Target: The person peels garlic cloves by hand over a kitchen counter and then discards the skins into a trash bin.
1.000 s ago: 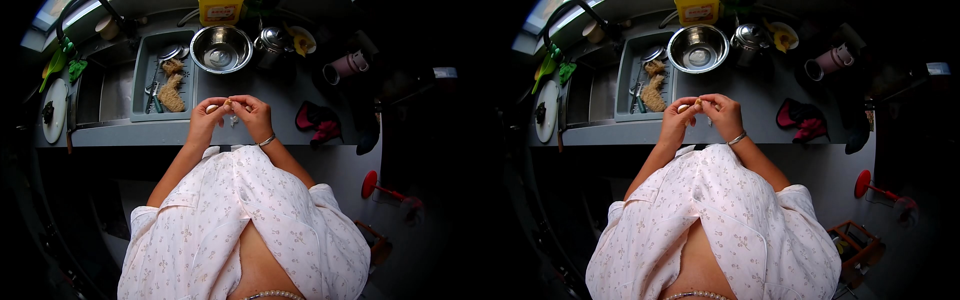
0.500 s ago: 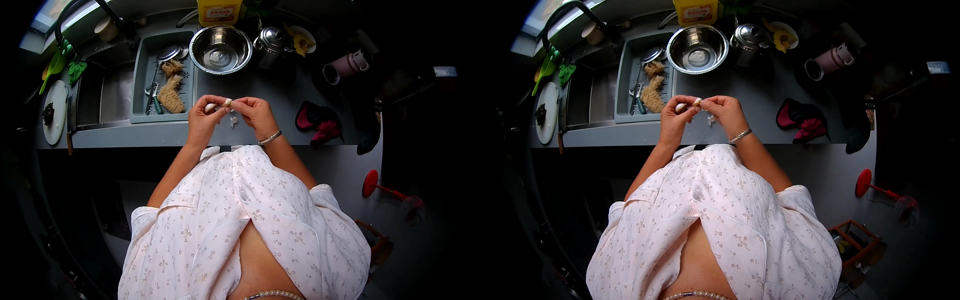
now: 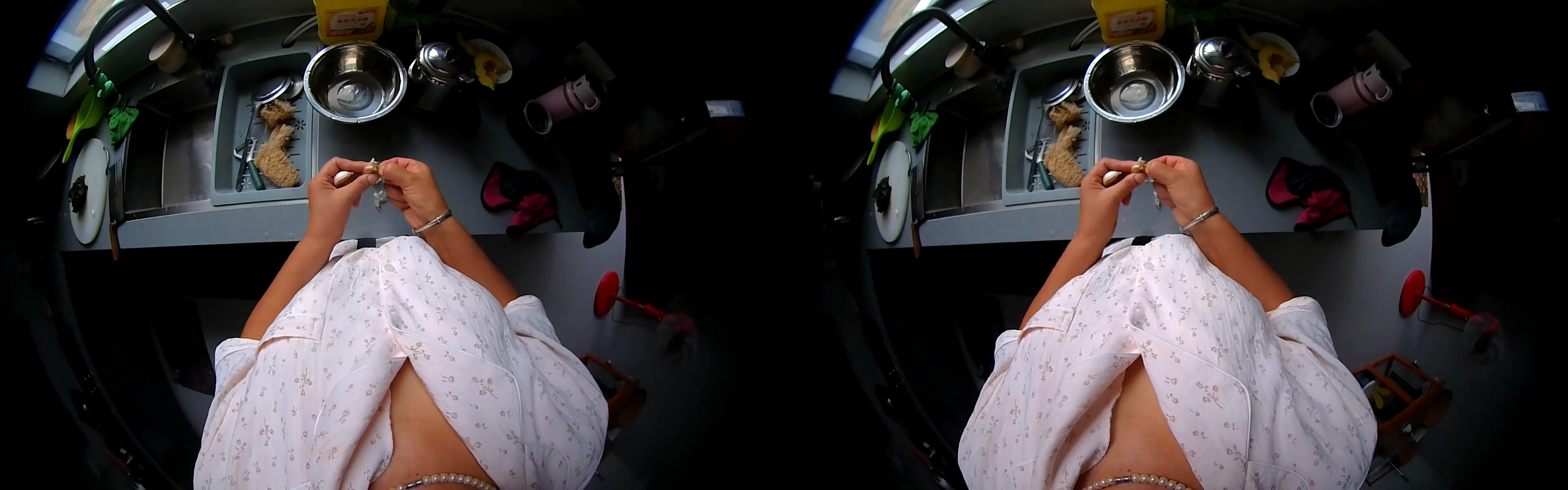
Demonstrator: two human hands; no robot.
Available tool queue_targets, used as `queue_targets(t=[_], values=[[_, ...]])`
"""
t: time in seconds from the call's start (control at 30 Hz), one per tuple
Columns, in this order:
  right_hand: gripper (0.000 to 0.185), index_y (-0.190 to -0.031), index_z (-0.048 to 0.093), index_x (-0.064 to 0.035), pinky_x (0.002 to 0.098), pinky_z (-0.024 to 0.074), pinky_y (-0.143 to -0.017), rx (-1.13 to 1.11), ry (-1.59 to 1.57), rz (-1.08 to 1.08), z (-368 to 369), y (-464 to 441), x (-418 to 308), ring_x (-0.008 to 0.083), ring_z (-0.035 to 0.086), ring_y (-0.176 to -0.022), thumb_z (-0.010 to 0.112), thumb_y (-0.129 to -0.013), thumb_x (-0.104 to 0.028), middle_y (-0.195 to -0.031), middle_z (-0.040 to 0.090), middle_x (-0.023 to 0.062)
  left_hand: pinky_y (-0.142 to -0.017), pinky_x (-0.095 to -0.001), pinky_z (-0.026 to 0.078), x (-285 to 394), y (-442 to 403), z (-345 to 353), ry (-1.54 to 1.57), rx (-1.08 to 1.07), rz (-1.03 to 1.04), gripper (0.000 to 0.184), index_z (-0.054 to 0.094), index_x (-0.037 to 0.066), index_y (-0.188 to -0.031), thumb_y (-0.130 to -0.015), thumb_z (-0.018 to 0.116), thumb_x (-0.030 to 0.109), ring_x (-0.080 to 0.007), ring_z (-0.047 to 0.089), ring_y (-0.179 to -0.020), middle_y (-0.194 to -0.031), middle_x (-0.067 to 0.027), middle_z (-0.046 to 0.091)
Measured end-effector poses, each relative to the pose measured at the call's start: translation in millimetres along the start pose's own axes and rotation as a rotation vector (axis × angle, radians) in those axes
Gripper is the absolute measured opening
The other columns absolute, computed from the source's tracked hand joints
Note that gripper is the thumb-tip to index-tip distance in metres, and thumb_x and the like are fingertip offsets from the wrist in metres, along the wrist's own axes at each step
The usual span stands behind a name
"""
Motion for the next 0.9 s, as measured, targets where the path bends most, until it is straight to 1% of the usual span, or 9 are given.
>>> queue_targets(t=[0.03, 0.07, 0.13, 0.33, 0.47, 0.57, 0.63, 0.77, 0.9], values=[[0.009, -0.081, 0.059, -0.0036, 0.018, 0.0219, -0.037, -0.02, -0.032, 0.023, 3, 1, 1, 0.0014, 0.034, -0.042, 0.062, -0.083, -0.012, -0.059, 0.05, -0.0045, -0.055, -0.0206, 0.045, -14, -1, -1, 0.099, -0.022, -0.118, 0.013, 0.062, 0.003, -0.087, -0.078, 0.071, 0.001, -0.0084, 0.061, -0.072, -0.087, -0.0079, 0.067], [0.009, -0.081, 0.059, -0.0036, 0.018, 0.0219, -0.037, -0.021, -0.032, 0.022, 3, 1, 2, 0.0014, 0.034, -0.042, 0.062, -0.083, -0.012, -0.059, 0.05, -0.0045, -0.055, -0.0206, 0.045, -18, -3, -1, 0.098, -0.022, -0.117, 0.013, 0.062, 0.003, -0.087, -0.078, 0.071, 0.001, -0.0084, 0.061, -0.072, -0.087, -0.0079, 0.067], [0.01, -0.082, 0.059, -0.0038, 0.0176, 0.0217, -0.037, -0.042, -0.021, -0.004, 6, 2, 0, 0.0012, 0.034, -0.042, 0.06, -0.084, -0.013, -0.059, 0.049, -0.0049, -0.048, -0.0201, 0.038, -32, -2, 4, 0.423, -0.046, -0.249, 0.017, 0.06, 0.005, -0.093, -0.08, 0.07, 0.006, -0.0092, 0.06, -0.069, -0.088, -0.0077, 0.066], [0.01, -0.083, 0.06, -0.0042, 0.0179, 0.0235, -0.039, -0.036, 0.108, -0.041, 0, 1, 2, 0.0014, 0.034, -0.042, 0.06, -0.084, -0.014, -0.06, 0.049, -0.0053, -0.048, -0.0204, 0.041, -49, 0, 1, 0.6, -0.05, -0.367, 0.021, 0.056, 0.003, -0.101, -0.083, 0.067, 0.008, -0.0128, 0.062, -0.077, -0.094, -0.0081, 0.065], [0.009, -0.083, 0.06, -0.0041, 0.0189, 0.0243, -0.039, 0.006, 0.163, -0.061, -4, 0, 2, 0.0021, 0.035, -0.042, 0.06, -0.084, -0.014, -0.06, 0.05, -0.0051, -0.049, -0.0199, 0.042, -43, -2, 1, 0.579, -0.002, -0.336, 0.021, 0.057, 0.003, -0.101, -0.083, 0.067, 0.007, -0.0133, 0.062, -0.078, -0.093, -0.0077, 0.065], [0.01, -0.084, 0.06, -0.0037, 0.0182, 0.0292, -0.041, 0.0, 0.196, -0.076, -3, -1, 1, 0.0026, 0.041, -0.046, 0.061, -0.083, -0.014, -0.062, 0.052, -0.0044, -0.049, -0.0195, 0.042, -42, -2, 2, 0.581, -0.021, -0.348, 0.023, 0.057, 0.002, -0.103, -0.083, 0.066, 0.007, -0.0133, 0.062, -0.078, -0.093, -0.0075, 0.065], [0.013, -0.087, 0.062, -0.0027, 0.0179, 0.0356, -0.046, 0.059, 0.342, -0.155, -9, -2, -2, 0.0024, 0.047, -0.053, 0.064, -0.082, -0.014, -0.065, 0.055, -0.0036, -0.049, -0.0194, 0.042, -50, -3, -1, 0.622, -0.006, -0.364, 0.024, 0.058, 0.002, -0.104, -0.082, 0.067, 0.006, -0.013, 0.062, -0.078, -0.093, -0.0071, 0.065], [0.017, -0.088, 0.064, -0.0021, 0.0182, 0.0401, -0.051, 0.098, 0.463, -0.288, -13, -3, -8, 0.0026, 0.05, -0.058, 0.068, -0.079, -0.016, -0.066, 0.056, -0.0033, -0.05, -0.0196, 0.042, -48, -3, -6, 0.621, 0.031, -0.327, 0.025, 0.058, 0.002, -0.104, -0.081, 0.068, 0.005, -0.0121, 0.062, -0.077, -0.092, -0.0065, 0.065], [0.023, -0.089, 0.065, -0.0013, 0.0197, 0.0444, -0.055, 0.128, 0.602, -0.34, -1, 3, -29, 0.0048, 0.054, -0.061, 0.073, -0.078, -0.019, -0.069, 0.06, -0.0018, -0.052, -0.0199, 0.041, -37, -2, -9, 0.393, 0.065, -0.263, 0.027, 0.058, 0.003, -0.103, -0.079, 0.071, 0.004, -0.0096, 0.059, -0.073, -0.09, -0.0048, 0.065]])
Point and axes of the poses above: each hand's wrist, its own y-axis away from the middle knuckle, its own z-axis out of the palm, x = y × z, the point moved 9 cm from there along -y, towards the middle knuckle
